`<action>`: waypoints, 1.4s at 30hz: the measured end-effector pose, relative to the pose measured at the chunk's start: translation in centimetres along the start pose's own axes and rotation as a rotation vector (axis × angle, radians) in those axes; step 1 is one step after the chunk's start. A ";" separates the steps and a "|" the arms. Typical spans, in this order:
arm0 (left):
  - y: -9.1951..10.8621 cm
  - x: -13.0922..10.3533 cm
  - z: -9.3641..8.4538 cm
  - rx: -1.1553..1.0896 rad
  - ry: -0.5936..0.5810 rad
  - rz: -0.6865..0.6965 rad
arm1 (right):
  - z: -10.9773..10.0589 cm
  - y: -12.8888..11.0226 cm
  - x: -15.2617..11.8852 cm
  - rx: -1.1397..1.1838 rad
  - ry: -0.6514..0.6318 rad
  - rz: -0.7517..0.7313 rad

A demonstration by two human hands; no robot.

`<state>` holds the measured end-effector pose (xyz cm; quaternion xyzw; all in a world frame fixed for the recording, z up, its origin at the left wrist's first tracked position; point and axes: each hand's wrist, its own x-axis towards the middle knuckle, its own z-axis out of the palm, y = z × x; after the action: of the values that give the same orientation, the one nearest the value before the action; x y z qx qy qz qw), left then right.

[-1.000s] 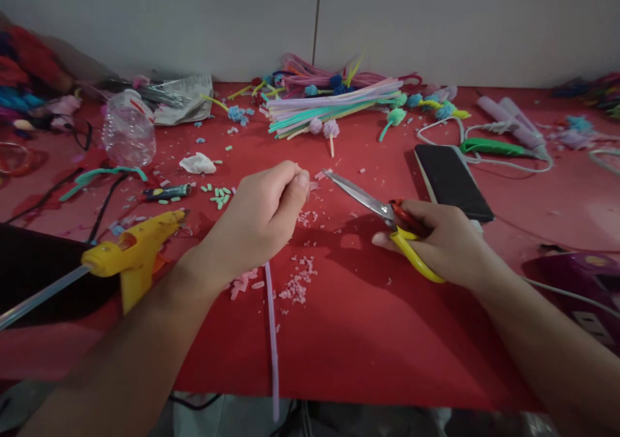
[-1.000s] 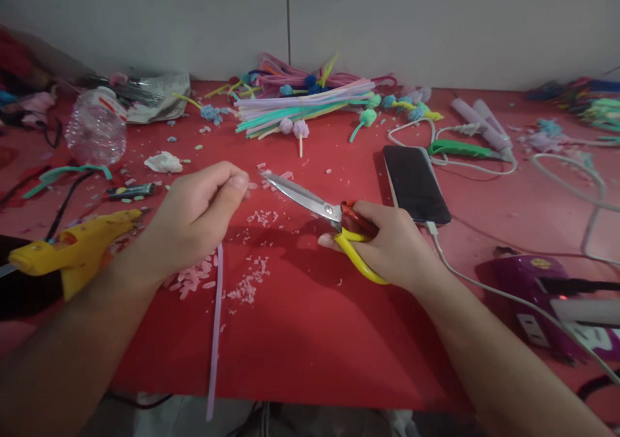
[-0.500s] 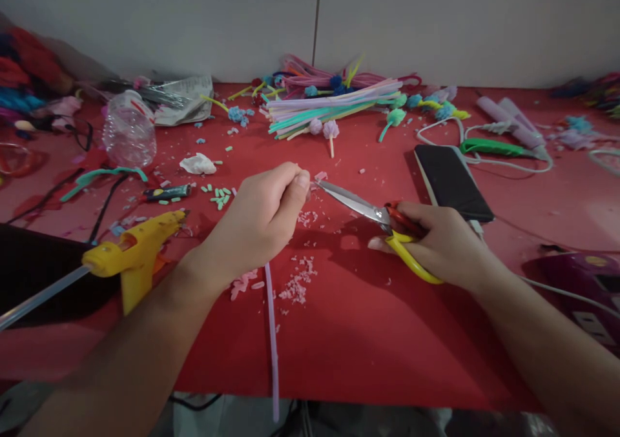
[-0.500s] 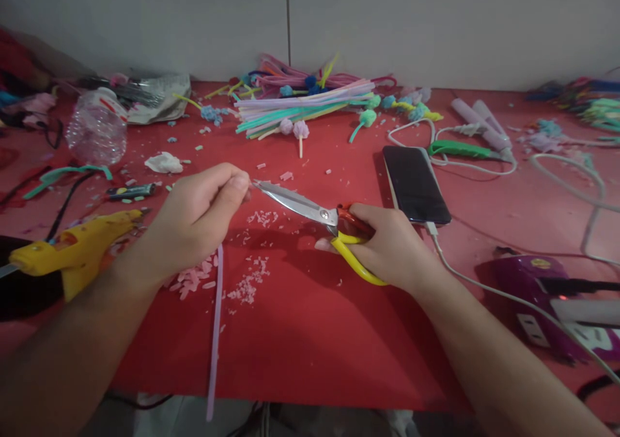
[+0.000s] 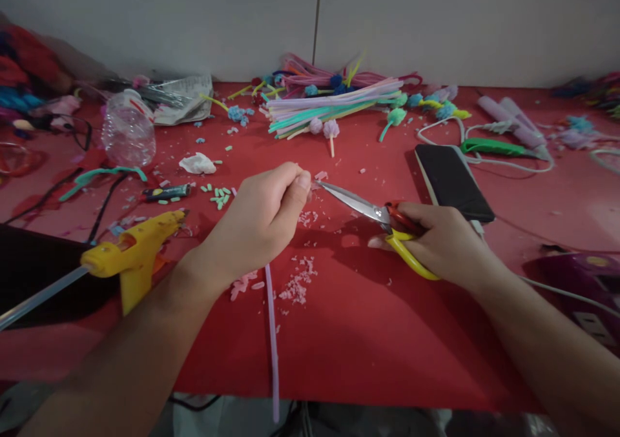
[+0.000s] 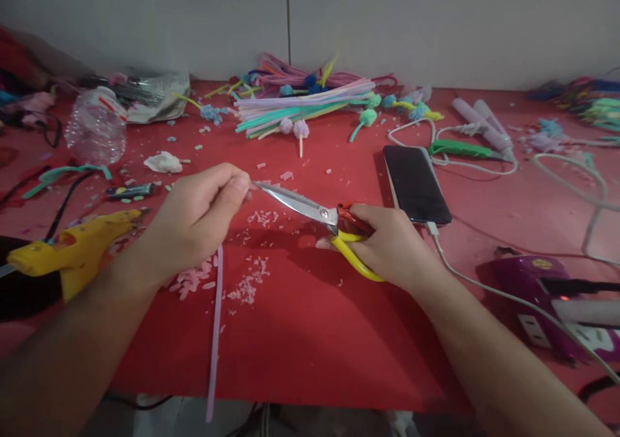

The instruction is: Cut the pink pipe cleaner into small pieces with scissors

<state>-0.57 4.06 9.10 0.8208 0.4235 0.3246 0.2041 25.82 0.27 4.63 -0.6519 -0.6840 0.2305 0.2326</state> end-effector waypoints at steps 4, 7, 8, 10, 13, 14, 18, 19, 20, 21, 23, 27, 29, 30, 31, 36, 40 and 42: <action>-0.1 -0.1 -0.1 0.002 0.009 0.002 | 0.1 0.3 -0.2 0.048 0.006 -0.014; 0.0 -0.1 0.0 0.003 0.005 0.000 | 0.1 0.4 -0.2 0.073 0.001 -0.029; 0.0 0.0 0.0 0.001 0.003 0.002 | 0.2 0.5 -0.3 0.070 -0.001 -0.026; 0.0 0.0 0.0 -0.006 0.002 0.006 | 0.2 0.6 -0.3 0.062 -0.004 -0.010; 0.1 0.0 0.0 -0.011 -0.001 0.004 | 0.2 0.7 -0.3 0.064 -0.011 0.015; 0.1 0.0 0.0 -0.008 -0.003 -0.001 | 0.2 0.7 -0.3 0.063 -0.018 0.019; 0.1 0.0 0.0 0.006 -0.008 -0.017 | 0.0 0.3 -0.3 0.059 -0.021 0.024; 0.1 0.0 0.0 0.007 -0.008 -0.020 | 0.0 0.2 -0.3 0.055 -0.019 0.025; 0.1 0.0 0.0 0.006 -0.008 -0.020 | 0.0 0.0 -0.2 0.052 -0.019 0.027; 0.1 0.0 0.0 0.001 -0.008 -0.021 | -0.1 -0.2 -0.2 0.050 -0.018 0.031; 0.2 0.0 0.0 -0.010 -0.007 -0.023 | -0.1 -0.4 -0.1 0.043 -0.011 0.044; 0.3 0.0 0.0 -0.025 -0.004 -0.034 | -0.1 -0.3 -0.2 0.068 0.002 0.038; 0.3 0.0 0.0 -0.028 -0.003 -0.035 | -0.1 0.0 -0.2 0.089 0.000 0.020; 0.3 0.0 0.0 -0.029 -0.004 -0.034 | -0.1 0.1 -0.3 0.094 0.001 0.012; 0.3 0.0 -0.1 -0.031 -0.006 -0.031 | -0.1 0.2 -0.3 0.094 0.003 0.006; 0.1 0.0 -0.1 -0.034 -0.007 -0.019 | 0.0 0.5 -0.3 0.069 -0.018 0.004; 0.1 0.1 0.0 -0.039 -0.011 -0.011 | 0.0 0.5 -0.3 0.060 -0.032 0.012; 0.1 0.1 0.1 -0.035 -0.013 -0.011 | 0.0 0.5 -0.3 0.065 -0.037 0.018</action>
<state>-0.40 4.06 9.14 0.8169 0.4208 0.3256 0.2227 26.21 -0.05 4.37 -0.6456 -0.6746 0.2667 0.2388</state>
